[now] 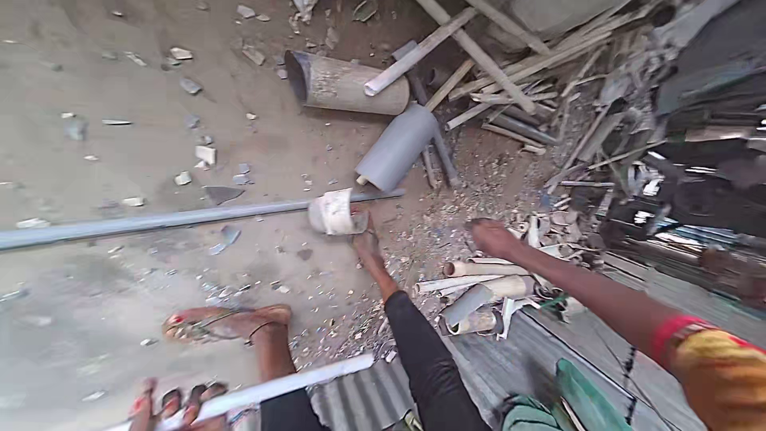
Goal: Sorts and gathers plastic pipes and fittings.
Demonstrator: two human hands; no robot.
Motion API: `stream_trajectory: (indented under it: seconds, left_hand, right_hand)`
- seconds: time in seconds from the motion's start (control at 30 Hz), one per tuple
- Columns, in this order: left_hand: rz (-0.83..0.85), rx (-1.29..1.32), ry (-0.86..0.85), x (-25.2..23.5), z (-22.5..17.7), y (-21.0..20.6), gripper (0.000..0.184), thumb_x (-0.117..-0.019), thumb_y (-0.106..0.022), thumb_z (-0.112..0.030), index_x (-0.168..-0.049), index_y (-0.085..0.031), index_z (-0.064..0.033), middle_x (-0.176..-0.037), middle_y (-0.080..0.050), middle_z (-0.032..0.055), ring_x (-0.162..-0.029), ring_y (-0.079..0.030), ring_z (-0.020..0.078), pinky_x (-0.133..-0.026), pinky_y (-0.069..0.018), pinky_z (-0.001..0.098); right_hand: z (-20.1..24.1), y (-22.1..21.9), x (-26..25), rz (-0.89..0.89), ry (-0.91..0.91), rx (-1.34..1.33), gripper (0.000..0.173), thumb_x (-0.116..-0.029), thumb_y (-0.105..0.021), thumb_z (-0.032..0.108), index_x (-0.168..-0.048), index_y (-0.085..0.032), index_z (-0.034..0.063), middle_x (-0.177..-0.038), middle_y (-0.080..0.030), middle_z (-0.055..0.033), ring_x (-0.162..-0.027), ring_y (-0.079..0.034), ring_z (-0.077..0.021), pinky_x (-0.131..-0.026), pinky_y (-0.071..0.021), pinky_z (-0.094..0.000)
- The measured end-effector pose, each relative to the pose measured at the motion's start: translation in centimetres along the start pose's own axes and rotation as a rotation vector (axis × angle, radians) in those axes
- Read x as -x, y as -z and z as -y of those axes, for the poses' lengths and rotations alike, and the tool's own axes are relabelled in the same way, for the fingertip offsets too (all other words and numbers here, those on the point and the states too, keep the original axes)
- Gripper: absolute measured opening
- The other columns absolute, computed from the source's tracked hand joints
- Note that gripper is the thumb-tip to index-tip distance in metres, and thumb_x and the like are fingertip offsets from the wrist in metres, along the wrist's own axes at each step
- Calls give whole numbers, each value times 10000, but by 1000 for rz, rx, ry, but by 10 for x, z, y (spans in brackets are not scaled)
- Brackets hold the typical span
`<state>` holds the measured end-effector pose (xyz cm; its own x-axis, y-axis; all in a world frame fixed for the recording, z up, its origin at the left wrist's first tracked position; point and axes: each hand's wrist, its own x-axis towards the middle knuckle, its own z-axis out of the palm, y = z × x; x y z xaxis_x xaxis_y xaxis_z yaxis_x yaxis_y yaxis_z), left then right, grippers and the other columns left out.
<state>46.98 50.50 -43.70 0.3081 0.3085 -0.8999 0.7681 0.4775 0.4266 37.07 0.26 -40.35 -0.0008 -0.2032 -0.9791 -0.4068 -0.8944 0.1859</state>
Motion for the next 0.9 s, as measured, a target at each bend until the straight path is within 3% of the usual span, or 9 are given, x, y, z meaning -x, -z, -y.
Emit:
stream_trajectory:
  seconds: [0.07, 0.13, 0.3, 0.4, 0.53, 0.63, 0.7, 0.8, 0.9]
  left_hand:
    - [27, -3, 18, 6, 5, -24, 436, -1126, -233, -283, -980, -642, -242, -565, -569, -140, -468, -548, -6, -498, -516, 169]
    - [71, -4, 42, 14, 8, -42, 407, -1125, -245, -283, -1032, -639, -234, -578, -542, -139, -469, -521, -16, -484, -488, 151]
    - [69, -172, 83, 12, 0, -47, 409, -1124, -218, -262, -1123, -621, -187, -623, -575, -108, -460, -530, -1, -458, -497, 155]
    - [-26, -317, 15, 9, -8, -48, 343, -1123, -246, -248, -1141, -584, -195, -618, -554, -125, -447, -517, -11, -437, -477, 144]
    - [-27, -424, -53, 27, -12, -62, 294, -1117, -279, -206, -1186, -564, -177, -672, -578, -99, -468, -535, 0, -443, -490, 148]
    - [-3, -526, -94, 53, -11, -100, 259, -1109, -302, -177, -1184, -549, -169, -696, -593, -104, -482, -541, 4, -451, -486, 153]
    - [127, -620, -136, 70, -9, -139, 228, -1097, -324, -148, -1226, -511, -159, -730, -612, -112, -505, -556, 11, -468, -492, 163]
    - [441, -655, -179, 109, -1, -199, 266, -1068, -274, -93, -1247, -463, -149, -781, -657, -141, -546, -597, 4, -497, -519, 163]
    - [565, -561, -175, 146, 19, -244, 252, -1066, -262, -86, -1227, -447, -146, -793, -644, -128, -571, -616, 13, -512, -541, 163]
  right_hand:
    - [-12, -8, -14, 31, -21, 34, 322, -1055, -492, 141, -1281, -633, -41, -1290, -627, -294, -1237, -588, -482, -1016, -452, -643]
    - [20, -20, -39, -52, 69, -47, 368, -1073, -497, 215, -1320, -611, -33, -1291, -630, -284, -1218, -608, -462, -1011, -465, -619]
    - [211, -39, -141, -476, 347, -545, 862, -881, -799, 390, -1533, -402, -12, -1524, -467, -254, -1385, -491, -410, -1114, -422, -580]
    - [317, -29, -147, -386, 125, -1202, 628, -936, -761, 246, -1429, -488, -33, -1290, -609, -309, -1198, -604, -452, -987, -494, -615]
    - [338, -18, -100, -104, 284, -1300, 437, -967, -709, 208, -1328, -611, -19, -1176, -680, -247, -1126, -648, -374, -983, -504, -555]
    - [249, -16, -60, -69, 412, -1208, 454, -946, -709, 165, -1337, -602, -40, -1264, -651, -247, -1185, -621, -341, -1037, -477, -501]
    - [137, -11, -45, -157, 328, -1171, 422, -912, -741, 139, -1265, -628, -64, -1248, -651, -255, -1177, -620, -331, -1050, -465, -477]
    - [-93, -11, -12, -418, -142, -1077, 407, -927, -731, 105, -1269, -606, -77, -1189, -657, -291, -1123, -643, -386, -1008, -497, -534]
    - [-296, -9, 48, -721, -752, -667, 538, -904, -712, 73, -1376, -514, -92, -1286, -558, -417, -1205, -553, -587, -929, -447, -737]
